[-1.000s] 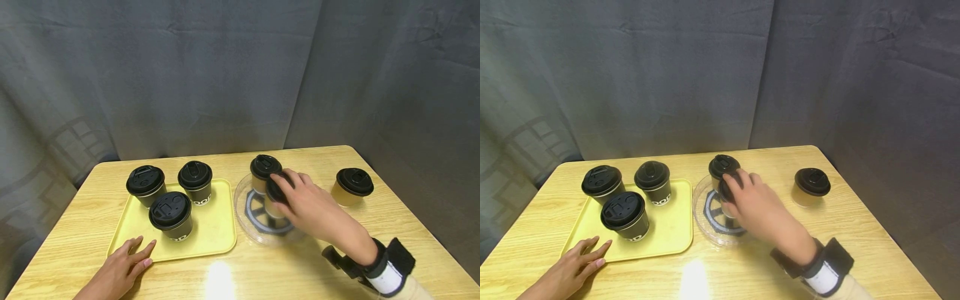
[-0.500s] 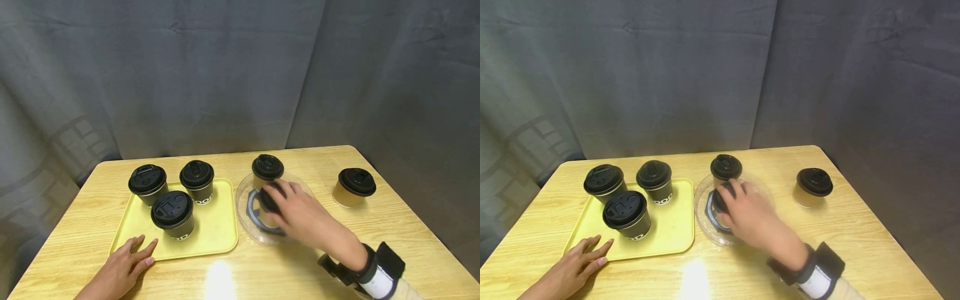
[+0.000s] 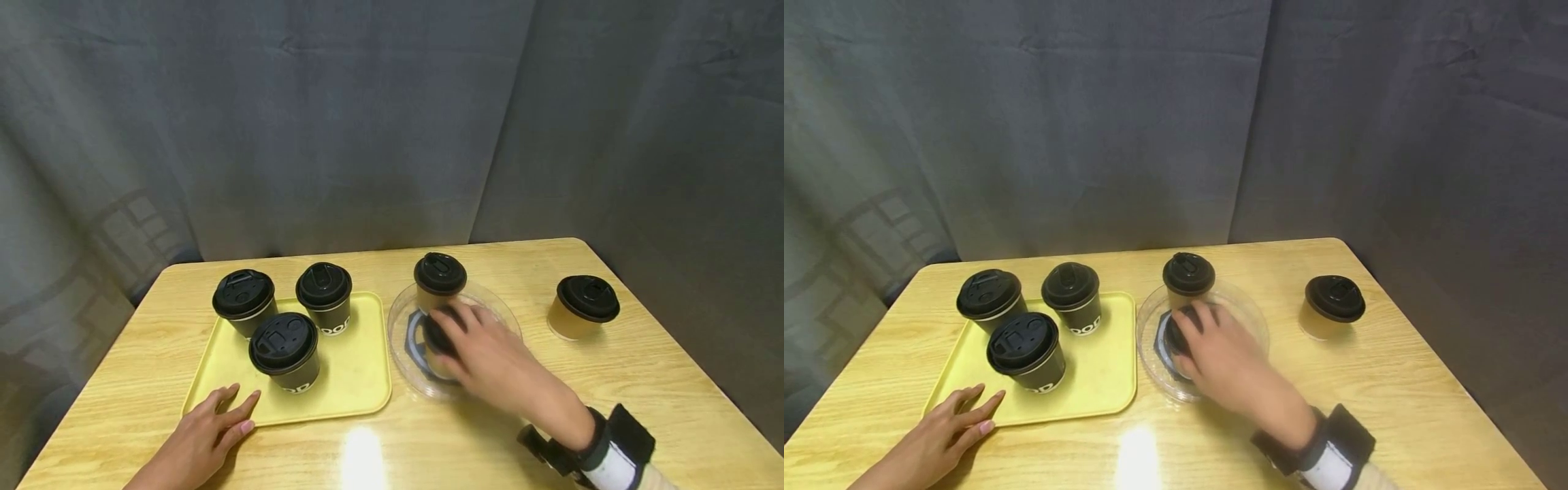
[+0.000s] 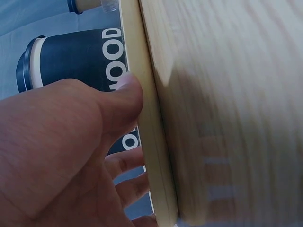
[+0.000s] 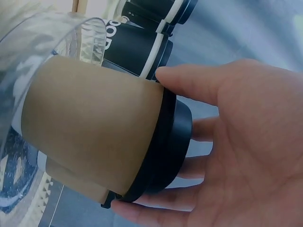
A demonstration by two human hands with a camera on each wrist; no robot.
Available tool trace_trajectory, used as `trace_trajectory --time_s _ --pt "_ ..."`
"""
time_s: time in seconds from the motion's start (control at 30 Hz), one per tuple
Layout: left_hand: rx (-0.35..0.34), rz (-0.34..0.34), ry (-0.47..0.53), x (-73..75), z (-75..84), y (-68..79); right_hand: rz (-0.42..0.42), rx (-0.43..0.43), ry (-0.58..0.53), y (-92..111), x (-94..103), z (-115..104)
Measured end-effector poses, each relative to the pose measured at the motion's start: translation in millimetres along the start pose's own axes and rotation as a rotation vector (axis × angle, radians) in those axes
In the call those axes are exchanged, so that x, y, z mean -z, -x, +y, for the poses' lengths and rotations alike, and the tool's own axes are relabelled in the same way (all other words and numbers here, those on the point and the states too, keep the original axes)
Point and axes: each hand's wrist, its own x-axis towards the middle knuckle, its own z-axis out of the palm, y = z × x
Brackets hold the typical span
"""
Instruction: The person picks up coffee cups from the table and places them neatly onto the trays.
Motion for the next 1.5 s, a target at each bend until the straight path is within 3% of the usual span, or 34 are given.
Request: trace_trajectory --time_s 0.17,0.47,0.57,0.77,0.97,1.07,1.13,1.23,1.5 --pt "0.018 -0.027 0.005 -1.3 0.7 1.2 0.022 0.002 -0.002 0 -3.3 -2" --pt "0.033 -0.013 -0.002 2.1 3.5 3.0 0.005 -0.024 -0.047 3 -0.7 0" --pt "0.045 -0.007 -0.036 3.1 7.0 3.4 0.017 -0.035 -0.076 7 3.9 5" --pt "-0.006 0.047 -0.168 2.6 16.0 9.2 0.084 -0.029 -0.085 16 10.9 23" --pt "-0.071 0.188 -0.178 2.5 43.8 12.0 0.12 -0.044 -0.069 26 12.5 41" --pt "-0.152 0.296 -0.154 0.7 61.6 9.9 0.135 -0.05 -0.071 30 12.9 49" --pt "-0.179 0.325 -0.142 1.7 74.2 7.7 0.15 -0.049 -0.074 33 13.0 53" --pt "-0.275 0.399 -0.148 4.4 86.9 2.3 0.168 -0.054 -0.083 36 12.6 58" --pt "-0.384 0.356 -0.128 10.4 121.6 -19.7 0.225 -0.06 -0.055 38 14.0 74"
